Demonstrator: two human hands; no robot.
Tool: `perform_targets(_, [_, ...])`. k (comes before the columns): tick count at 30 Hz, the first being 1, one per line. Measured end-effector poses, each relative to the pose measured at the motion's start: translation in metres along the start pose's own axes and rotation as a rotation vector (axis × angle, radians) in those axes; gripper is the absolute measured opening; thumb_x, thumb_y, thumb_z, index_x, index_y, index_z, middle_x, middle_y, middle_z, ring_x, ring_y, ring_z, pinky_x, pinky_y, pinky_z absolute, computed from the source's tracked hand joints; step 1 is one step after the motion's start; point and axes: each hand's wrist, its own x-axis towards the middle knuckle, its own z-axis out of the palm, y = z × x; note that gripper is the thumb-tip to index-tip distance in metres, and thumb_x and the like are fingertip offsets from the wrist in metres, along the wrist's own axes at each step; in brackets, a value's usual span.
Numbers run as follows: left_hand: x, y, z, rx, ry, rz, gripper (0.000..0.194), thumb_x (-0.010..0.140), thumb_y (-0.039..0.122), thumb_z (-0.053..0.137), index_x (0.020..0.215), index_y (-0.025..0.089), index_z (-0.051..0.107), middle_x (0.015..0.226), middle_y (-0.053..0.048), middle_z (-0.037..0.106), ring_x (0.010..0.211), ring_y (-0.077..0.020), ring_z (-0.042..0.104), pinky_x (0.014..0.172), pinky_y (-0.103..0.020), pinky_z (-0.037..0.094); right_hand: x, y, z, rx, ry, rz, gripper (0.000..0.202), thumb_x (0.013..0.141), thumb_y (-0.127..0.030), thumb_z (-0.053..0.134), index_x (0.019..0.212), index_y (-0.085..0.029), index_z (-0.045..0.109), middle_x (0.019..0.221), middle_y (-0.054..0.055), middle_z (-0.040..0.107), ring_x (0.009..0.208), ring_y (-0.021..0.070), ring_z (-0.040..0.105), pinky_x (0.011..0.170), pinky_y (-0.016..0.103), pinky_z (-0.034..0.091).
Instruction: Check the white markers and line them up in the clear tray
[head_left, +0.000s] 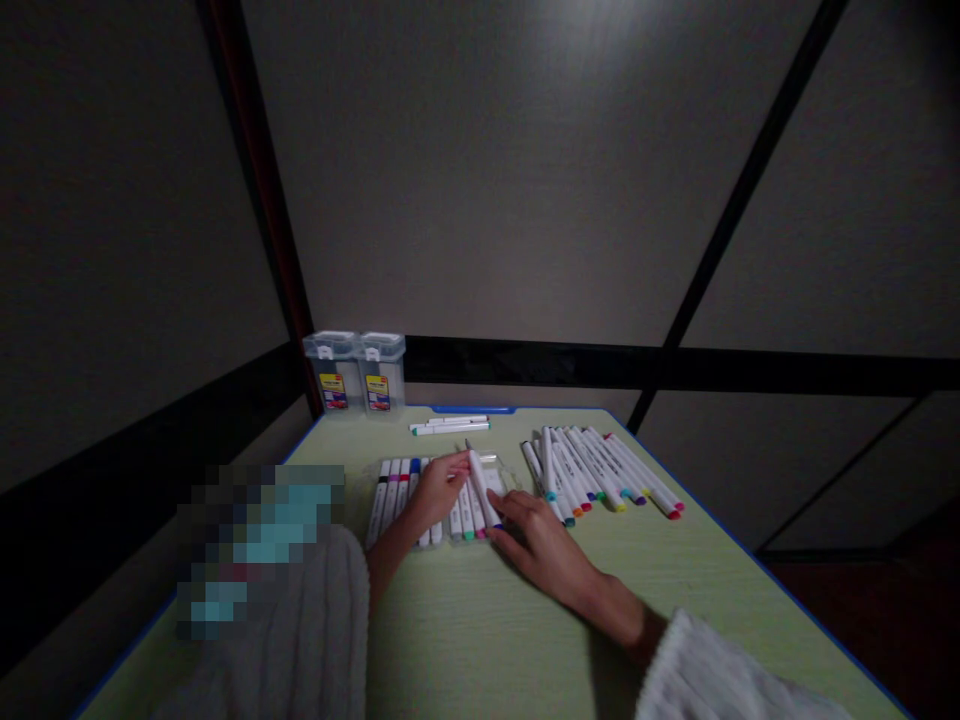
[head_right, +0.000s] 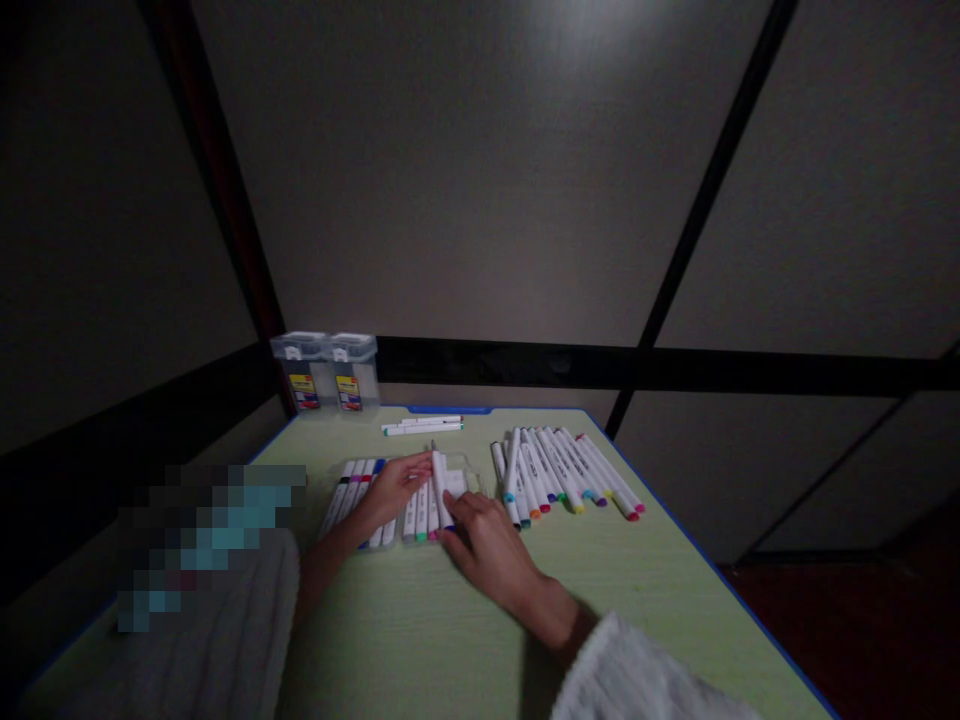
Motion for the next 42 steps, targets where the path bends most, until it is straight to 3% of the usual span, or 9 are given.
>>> perform_targets(10, [-0.01,0.008,0.002,0.362,-0.065,0.169,0.041,0.067,-0.005,0.042,0.092,0.014,0.067,0.107,-0.008,0.061,0.104,-0.0173,0.052,0.1,-0.036,0.033,0.0,0.0,-0.001,-0.053,0.044,0.019,0.028,0.081,-0.029,0.05,0.104,-0.014,0.057,0.086,0.009,0.056,0.083,0.0211,0.052,0.074,0.033,0.041])
perform_targets(16, [-0.012,0.007,0.003,0.588,-0.172,0.259,0.049,0.069,-0.006,0.037,0.106,0.014,0.061,0.123,-0.01,0.052,0.114,-0.0177,0.047,0.101,-0.036,0.033,0.0,0.0,-0.002,-0.09,0.055,0.023,0.025,0.081,-0.029,0.051,0.099,-0.014,0.059,0.084,0.008,0.053,0.081,0.0205,0.051,0.072,0.032,0.04])
perform_targets(25, [-0.013,0.0,0.004,0.708,-0.221,0.371,0.053,0.068,-0.005,0.035,0.115,0.013,0.054,0.127,-0.009,0.05,0.117,-0.0172,0.044,0.101,-0.037,0.034,0.0,0.0,-0.003,-0.117,0.058,0.031,0.018,0.08,-0.027,0.051,0.09,-0.014,0.06,0.082,0.008,0.051,0.079,0.0201,0.05,0.071,0.032,0.04])
perform_targets(32, [-0.013,-0.002,0.005,0.745,-0.248,0.413,0.066,0.058,-0.009,0.032,0.117,0.013,0.052,0.127,-0.009,0.049,0.117,-0.0177,0.044,0.101,-0.037,0.035,0.0,-0.001,-0.004,-0.115,0.056,0.041,0.016,0.08,-0.027,0.051,0.086,-0.015,0.06,0.082,0.007,0.05,0.081,0.0203,0.049,0.073,0.032,0.04])
perform_targets(42, [-0.013,-0.002,0.003,0.829,-0.276,0.475,0.065,0.061,-0.008,0.035,0.12,0.017,0.05,0.13,-0.007,0.046,0.117,-0.0173,0.043,0.1,-0.037,0.036,0.0,0.002,-0.005,-0.182,0.02,0.068,0.023,0.082,-0.027,0.049,0.098,-0.015,0.059,0.088,0.008,0.051,0.087,0.0209,0.048,0.076,0.032,0.037])
